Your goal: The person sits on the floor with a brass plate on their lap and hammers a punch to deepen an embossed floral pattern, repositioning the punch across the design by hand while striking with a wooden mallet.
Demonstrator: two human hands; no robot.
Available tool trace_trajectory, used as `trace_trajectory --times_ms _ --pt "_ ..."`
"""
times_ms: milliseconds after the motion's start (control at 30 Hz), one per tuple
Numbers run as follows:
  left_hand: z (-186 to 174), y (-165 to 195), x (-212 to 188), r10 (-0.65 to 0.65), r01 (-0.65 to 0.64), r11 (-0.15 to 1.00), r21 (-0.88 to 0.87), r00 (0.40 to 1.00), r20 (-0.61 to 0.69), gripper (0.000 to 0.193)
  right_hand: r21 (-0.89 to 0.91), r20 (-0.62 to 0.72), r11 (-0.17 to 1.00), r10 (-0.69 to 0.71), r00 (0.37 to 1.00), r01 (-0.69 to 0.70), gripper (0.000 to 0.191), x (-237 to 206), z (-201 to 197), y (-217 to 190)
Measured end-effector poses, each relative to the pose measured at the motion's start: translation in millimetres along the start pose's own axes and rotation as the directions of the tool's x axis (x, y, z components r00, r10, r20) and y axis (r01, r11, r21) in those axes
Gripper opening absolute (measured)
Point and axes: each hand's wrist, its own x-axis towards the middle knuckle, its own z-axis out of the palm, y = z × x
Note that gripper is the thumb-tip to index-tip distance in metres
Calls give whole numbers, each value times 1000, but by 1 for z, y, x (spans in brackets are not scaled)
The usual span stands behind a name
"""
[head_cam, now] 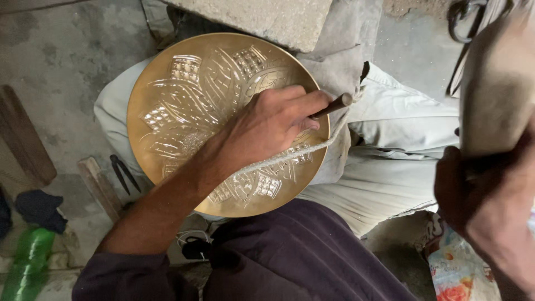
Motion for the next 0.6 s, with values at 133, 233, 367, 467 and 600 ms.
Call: trace_trajectory --times_ms 133,233,367,467,600 --pt "0 0 -1 -21 22 1000 -10 1000 22 36 -335 167 873 -314 935 353 61 -5 -4 22" --pt "-2 1 -1 -6 7 1000 -3 1000 24 33 -96 202 958 -248 948 271 55 -6 -1 34" --pt "-2 3 0 14 -14 1000 -8 1000 14 36 -25 90 975 -217 972 220 55 -7 -5 31" --pt "-4 3 -1 15 -15 1000 -2 1000 15 35 -283 164 895 -308 937 344 55 -3 -6 26" --pt "0 2 1 13 -13 1000 10 999 41 33 207 -20 911 -361 932 357 58 0 2 32"
